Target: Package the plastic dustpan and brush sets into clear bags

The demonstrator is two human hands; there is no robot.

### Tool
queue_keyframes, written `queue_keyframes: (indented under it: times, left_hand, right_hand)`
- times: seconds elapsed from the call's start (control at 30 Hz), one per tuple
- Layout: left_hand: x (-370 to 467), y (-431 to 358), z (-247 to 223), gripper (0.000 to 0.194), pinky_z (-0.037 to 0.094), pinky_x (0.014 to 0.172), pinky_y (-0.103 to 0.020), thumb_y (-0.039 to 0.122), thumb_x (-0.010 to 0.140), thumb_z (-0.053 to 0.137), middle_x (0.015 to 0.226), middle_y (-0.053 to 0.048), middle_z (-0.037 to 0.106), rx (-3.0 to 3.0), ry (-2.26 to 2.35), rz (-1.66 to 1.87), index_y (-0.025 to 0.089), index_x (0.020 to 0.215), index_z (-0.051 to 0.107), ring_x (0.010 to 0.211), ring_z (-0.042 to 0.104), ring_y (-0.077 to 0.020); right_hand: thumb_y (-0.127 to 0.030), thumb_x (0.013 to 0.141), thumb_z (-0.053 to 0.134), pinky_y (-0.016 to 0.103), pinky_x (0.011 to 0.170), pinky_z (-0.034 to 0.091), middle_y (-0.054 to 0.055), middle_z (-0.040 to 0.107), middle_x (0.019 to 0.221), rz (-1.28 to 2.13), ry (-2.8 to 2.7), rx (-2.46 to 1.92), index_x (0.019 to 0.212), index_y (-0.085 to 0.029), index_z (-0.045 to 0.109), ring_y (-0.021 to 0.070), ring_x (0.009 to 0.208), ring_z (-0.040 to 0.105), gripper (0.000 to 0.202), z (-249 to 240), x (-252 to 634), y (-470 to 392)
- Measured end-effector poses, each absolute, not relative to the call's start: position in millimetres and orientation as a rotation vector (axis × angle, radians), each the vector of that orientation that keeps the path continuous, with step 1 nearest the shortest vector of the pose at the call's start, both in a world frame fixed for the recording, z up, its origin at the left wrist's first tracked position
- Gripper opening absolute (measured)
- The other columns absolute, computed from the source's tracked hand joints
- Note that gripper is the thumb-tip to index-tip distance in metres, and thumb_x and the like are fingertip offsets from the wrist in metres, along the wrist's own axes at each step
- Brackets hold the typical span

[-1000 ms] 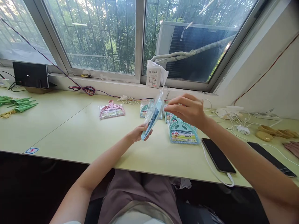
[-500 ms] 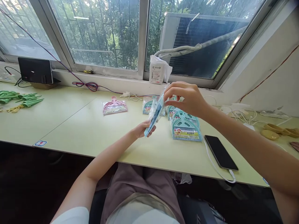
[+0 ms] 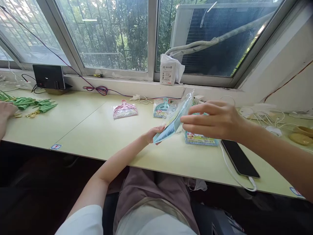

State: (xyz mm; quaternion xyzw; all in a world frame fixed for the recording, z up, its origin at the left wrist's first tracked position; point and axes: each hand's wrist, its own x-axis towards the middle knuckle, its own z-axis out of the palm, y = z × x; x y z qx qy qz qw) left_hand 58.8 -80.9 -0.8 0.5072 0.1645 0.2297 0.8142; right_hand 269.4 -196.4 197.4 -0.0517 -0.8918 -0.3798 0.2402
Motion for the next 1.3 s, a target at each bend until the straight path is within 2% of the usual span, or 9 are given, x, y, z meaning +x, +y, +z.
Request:
queue_keyframes:
  times: [0.23,0.5,0.63,0.77,0.87,1.0,1.1,1.2,1.3]
  left_hand:
    - [63,-86,9,0.019,0.025,0.03,-0.018,0.033,0.088,0.051,0.047,0.005,0.047,1.09,0.372,0.551,0.014,0.092,0.053,0.03,0.04,-0.0084]
    - [62,-89,16,0.017,0.028,0.031,-0.017,0.033,0.093,0.047,0.049,0.005,0.045,1.073,0.496,0.58,0.019,0.084,0.05,0.031,0.038,-0.007]
    - [63,-91,17,0.014,0.03,0.03,-0.018,0.031,0.088,0.055,0.05,0.004,0.046,1.041,0.445,0.598,0.018,0.086,0.051,0.033,0.039,-0.0083]
    - [65,-87,15,0.022,0.03,0.026,-0.02,0.031,0.076,0.068,0.049,0.004,0.046,1.001,0.367,0.618,0.017,0.083,0.051,0.032,0.039,-0.0093]
    - [65,-83,11,0.021,0.031,0.025,-0.02,0.03,0.076,0.068,0.05,0.004,0.047,0.984,0.334,0.66,0.017,0.082,0.053,0.032,0.041,-0.0096]
    - [66,-79,1,0.019,0.035,0.028,-0.02,0.031,0.082,0.065,0.052,0.002,0.052,0.956,0.37,0.663,0.015,0.087,0.055,0.033,0.047,-0.0112]
    - [68,-77,-3,0.018,0.045,0.035,-0.021,0.029,0.085,0.063,0.059,0.0,0.059,0.888,0.397,0.762,0.015,0.094,0.056,0.04,0.055,-0.0125]
    - [68,-73,-1,0.021,0.055,0.049,-0.026,0.029,0.087,0.062,0.07,-0.002,0.065,0.853,0.426,0.913,0.014,0.102,0.058,0.051,0.062,-0.0137]
    - [66,-66,0,0.029,0.059,0.061,-0.029,0.029,0.084,0.067,0.085,-0.004,0.07,0.847,0.464,1.087,0.015,0.109,0.058,0.065,0.067,-0.0151]
  right_hand:
    - [-0.018,0.101,0.041,0.028,0.064,0.036,-0.003,0.066,0.086,-1.117,-2.608,-0.346,0.108,-0.032,0.062,0.0126,0.079,0.051,0.026,186,272,-194]
    - [-0.009,0.098,0.035,0.029,0.065,0.036,-0.002,0.067,0.093,-1.073,-2.643,-0.398,0.11,-0.031,0.065,0.0119,0.079,0.051,0.039,169,270,-189]
    - [-0.007,0.097,0.033,0.028,0.061,0.036,-0.002,0.068,0.094,-1.076,-2.711,-0.47,0.107,-0.031,0.065,0.011,0.078,0.053,0.041,166,266,-186]
    - [-0.014,0.1,0.031,0.028,0.067,0.04,-0.003,0.069,0.104,-0.868,-2.792,-0.602,0.117,-0.034,0.061,0.012,0.091,0.058,0.04,164,266,-182]
    - [-0.013,0.099,0.029,0.029,0.069,0.042,-0.003,0.068,0.107,-0.749,-2.781,-0.729,0.121,-0.036,0.059,0.014,0.095,0.059,0.044,159,266,-182]
    - [-0.007,0.095,0.029,0.03,0.066,0.04,0.002,0.068,0.098,-0.791,-2.702,-0.855,0.112,-0.028,0.064,0.0158,0.089,0.059,0.044,143,260,-188]
    - [-0.009,0.094,0.032,0.032,0.067,0.041,0.009,0.069,0.09,-0.774,-2.575,-1.075,0.097,-0.019,0.067,0.0203,0.087,0.062,0.036,128,252,-190]
    - [-0.027,0.094,0.043,0.035,0.069,0.046,0.013,0.07,0.095,-0.46,-2.355,-1.299,0.097,-0.016,0.065,0.0249,0.085,0.066,0.025,110,247,-182]
    - [-0.045,0.092,0.048,0.032,0.064,0.05,0.008,0.071,0.104,0.268,-2.125,-1.303,0.113,-0.021,0.058,0.0211,0.075,0.069,0.034,90,242,-158]
